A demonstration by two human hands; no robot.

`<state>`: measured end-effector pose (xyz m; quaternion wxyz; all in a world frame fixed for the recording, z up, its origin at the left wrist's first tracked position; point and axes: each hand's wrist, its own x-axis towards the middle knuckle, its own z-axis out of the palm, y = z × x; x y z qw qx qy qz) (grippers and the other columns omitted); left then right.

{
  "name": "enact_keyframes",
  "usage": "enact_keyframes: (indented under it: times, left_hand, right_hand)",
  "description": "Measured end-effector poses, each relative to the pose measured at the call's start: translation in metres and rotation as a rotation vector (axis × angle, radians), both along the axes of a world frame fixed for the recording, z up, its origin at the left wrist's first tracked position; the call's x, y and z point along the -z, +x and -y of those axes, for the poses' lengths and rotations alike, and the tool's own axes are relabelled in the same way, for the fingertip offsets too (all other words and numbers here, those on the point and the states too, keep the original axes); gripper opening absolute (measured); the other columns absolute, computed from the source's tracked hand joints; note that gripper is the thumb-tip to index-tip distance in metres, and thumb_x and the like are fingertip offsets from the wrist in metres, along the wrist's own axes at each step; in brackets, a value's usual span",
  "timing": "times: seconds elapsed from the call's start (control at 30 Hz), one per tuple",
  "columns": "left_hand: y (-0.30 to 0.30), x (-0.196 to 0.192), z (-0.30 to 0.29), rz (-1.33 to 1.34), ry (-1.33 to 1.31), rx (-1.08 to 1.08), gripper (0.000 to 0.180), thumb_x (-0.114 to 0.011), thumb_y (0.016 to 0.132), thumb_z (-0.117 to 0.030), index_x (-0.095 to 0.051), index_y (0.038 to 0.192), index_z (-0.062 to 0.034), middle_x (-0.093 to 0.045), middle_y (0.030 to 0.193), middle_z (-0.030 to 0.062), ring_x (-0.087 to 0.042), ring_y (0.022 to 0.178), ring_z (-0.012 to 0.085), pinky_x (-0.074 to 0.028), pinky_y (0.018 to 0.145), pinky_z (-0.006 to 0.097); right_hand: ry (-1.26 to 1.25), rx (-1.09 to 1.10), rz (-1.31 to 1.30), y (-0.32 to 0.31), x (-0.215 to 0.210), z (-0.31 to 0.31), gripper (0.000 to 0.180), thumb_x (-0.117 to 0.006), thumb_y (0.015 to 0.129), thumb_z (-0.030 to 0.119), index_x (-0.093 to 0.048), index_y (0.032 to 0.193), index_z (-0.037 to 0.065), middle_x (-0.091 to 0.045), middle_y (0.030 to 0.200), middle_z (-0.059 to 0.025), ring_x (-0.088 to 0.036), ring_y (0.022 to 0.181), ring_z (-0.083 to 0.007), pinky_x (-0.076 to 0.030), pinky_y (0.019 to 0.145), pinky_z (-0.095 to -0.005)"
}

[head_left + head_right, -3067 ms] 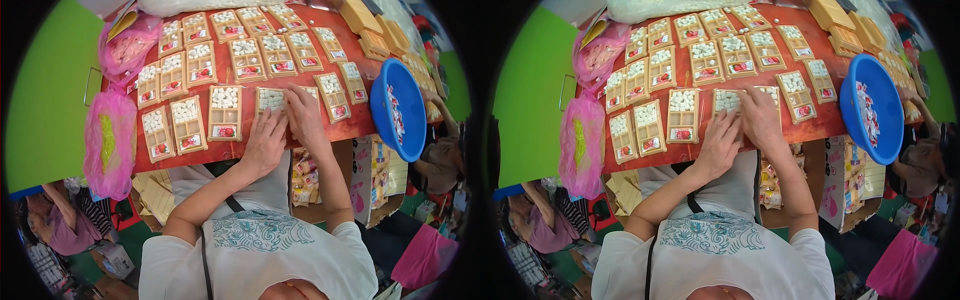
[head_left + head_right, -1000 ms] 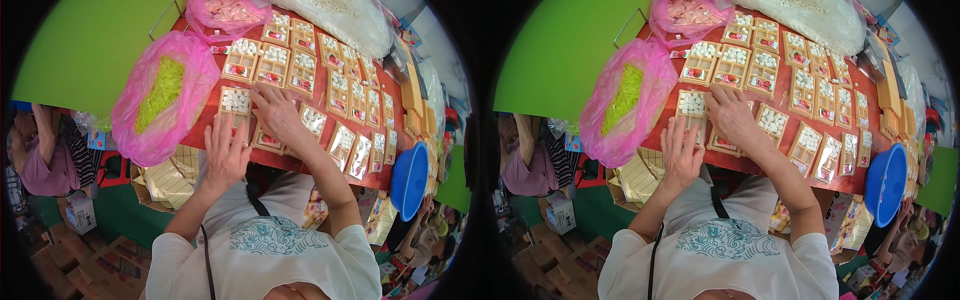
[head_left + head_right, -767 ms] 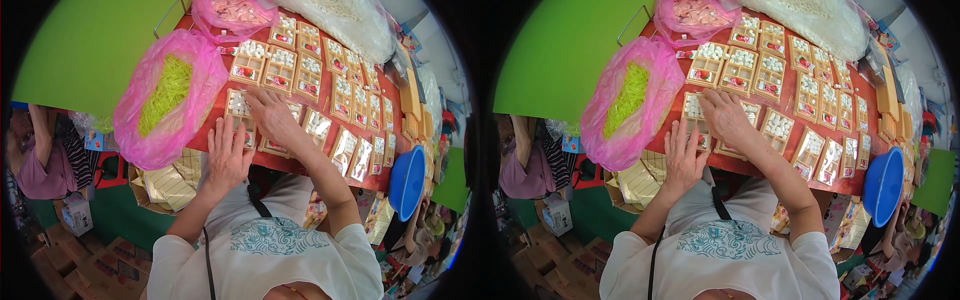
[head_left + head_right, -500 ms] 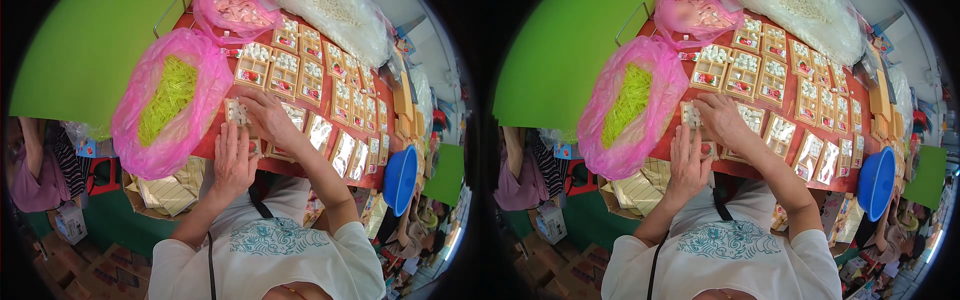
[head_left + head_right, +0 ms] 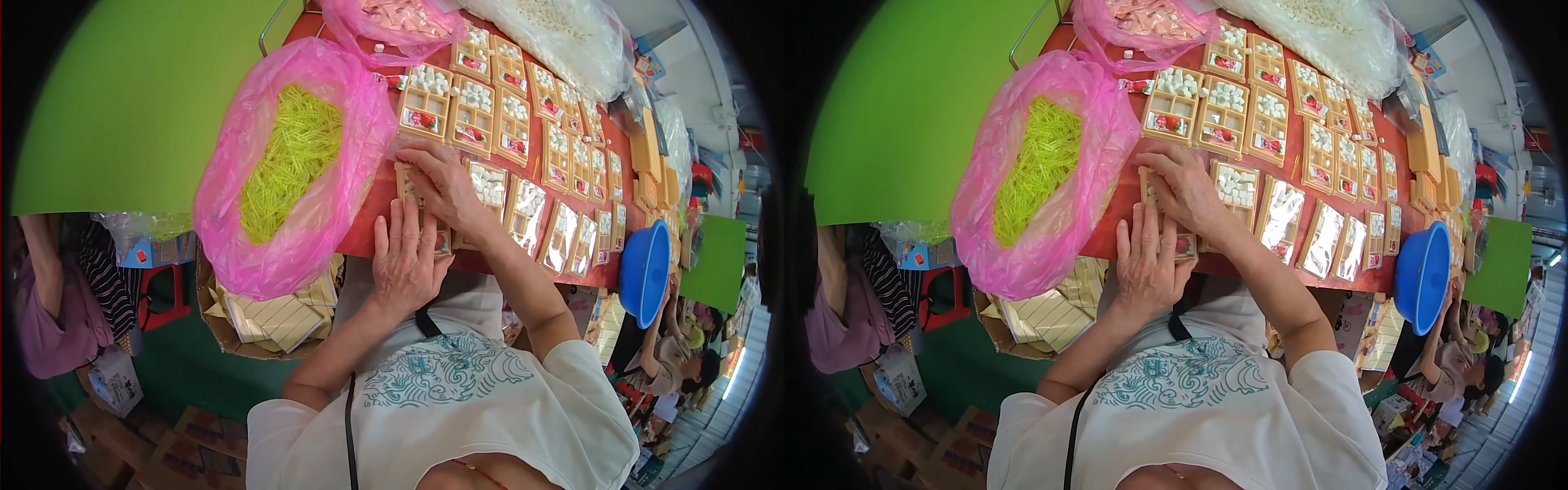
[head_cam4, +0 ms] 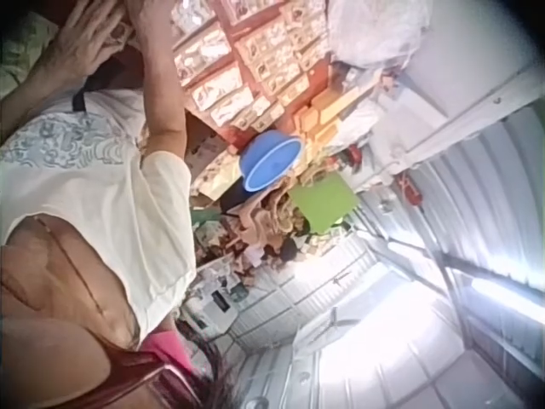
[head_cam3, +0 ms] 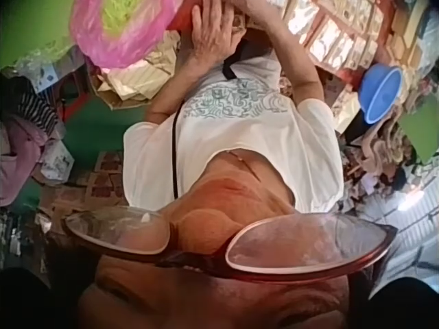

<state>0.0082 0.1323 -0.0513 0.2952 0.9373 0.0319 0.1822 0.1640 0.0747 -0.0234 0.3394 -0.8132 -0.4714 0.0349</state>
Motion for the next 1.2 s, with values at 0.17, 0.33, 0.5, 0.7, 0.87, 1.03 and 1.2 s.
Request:
enact_keyframes:
  times: [0.17, 0.33, 0.5, 0.7, 0.87, 1.03, 1.2]
  left_hand:
    - [-0.004, 0.009, 0.004, -0.004, 0.029, -0.025, 0.073, -0.060, 0.084, -0.037, -0.036, 0.140, 0.0041, -0.027, 0.147, 0.0291, -0.024, 0.138, 0.0450, -0.015, 0.110, 0.059]
    - [-0.009, 0.002, 0.007, -0.062, 0.125, -0.079, 0.073, -0.059, 0.085, -0.040, -0.039, 0.139, 0.0042, -0.028, 0.148, 0.0269, -0.025, 0.139, 0.0442, -0.013, 0.110, 0.060]
    - [-0.001, 0.009, 0.008, -0.049, 0.091, -0.087, 0.074, -0.060, 0.084, -0.041, -0.040, 0.137, 0.0062, -0.029, 0.148, 0.0274, -0.022, 0.140, 0.0433, -0.009, 0.110, 0.062]
    - [-0.002, -0.002, 0.002, -0.108, 0.177, -0.065, 0.077, -0.060, 0.084, -0.044, -0.038, 0.137, 0.0074, -0.026, 0.149, 0.0274, -0.020, 0.141, 0.0421, -0.007, 0.109, 0.064]
    - [-0.002, -0.008, 0.002, -0.127, 0.228, -0.052, 0.076, -0.059, 0.086, -0.045, -0.037, 0.137, 0.0074, -0.024, 0.150, 0.0264, -0.018, 0.142, 0.0408, -0.006, 0.108, 0.067]
    - [-0.004, -0.016, 0.005, -0.127, 0.257, -0.045, 0.075, -0.058, 0.086, -0.043, -0.037, 0.137, 0.0079, -0.024, 0.150, 0.0254, -0.017, 0.142, 0.0405, -0.007, 0.108, 0.066]
    - [0.021, -0.028, 0.006, -0.057, 0.335, -0.035, 0.073, -0.057, 0.086, -0.039, -0.035, 0.138, 0.0078, -0.025, 0.150, 0.0248, -0.019, 0.141, 0.0407, -0.011, 0.110, 0.062]
  right_hand:
    - [0.071, -0.042, -0.005, -0.002, 0.009, -0.015, 0.026, -0.058, 0.085, 0.003, -0.063, 0.111, 0.003, -0.060, 0.115, -0.0134, -0.056, 0.108, -0.0320, -0.044, 0.093, -0.0389]
    - [0.138, -0.093, -0.046, -0.002, 0.011, -0.016, 0.026, -0.059, 0.085, 0.002, -0.063, 0.110, 0.003, -0.060, 0.113, -0.0138, -0.059, 0.104, -0.0319, -0.048, 0.089, -0.0366]
    - [0.199, 0.020, -0.105, 0.009, 0.007, 0.007, 0.028, -0.056, 0.085, 0.000, -0.062, 0.112, 0.002, -0.060, 0.116, -0.0161, -0.060, 0.105, -0.0340, -0.049, 0.088, -0.0372]
    - [-0.084, -0.051, 0.329, -0.004, 0.024, 0.014, 0.049, -0.059, 0.077, 0.004, -0.054, 0.126, 0.001, -0.051, 0.133, -0.0164, -0.046, 0.126, -0.0322, -0.035, 0.103, -0.0443]
    - [0.278, 0.028, -0.330, 0.005, -0.014, 0.033, 0.032, -0.051, 0.093, 0.003, -0.053, 0.125, 0.001, -0.056, 0.123, -0.0169, -0.059, 0.107, -0.0290, -0.045, 0.091, -0.0326]
    - [0.192, 0.114, -0.039, -0.001, -0.010, 0.061, 0.031, -0.054, 0.092, 0.007, -0.055, 0.123, 0.002, -0.057, 0.123, -0.0156, -0.057, 0.110, -0.0318, -0.045, 0.092, -0.0380]
    - [0.074, 0.095, 0.340, -0.012, 0.002, 0.067, 0.035, -0.057, 0.084, 0.008, -0.057, 0.118, 0.004, -0.055, 0.125, -0.0138, -0.052, 0.118, -0.0275, -0.039, 0.096, -0.0418]
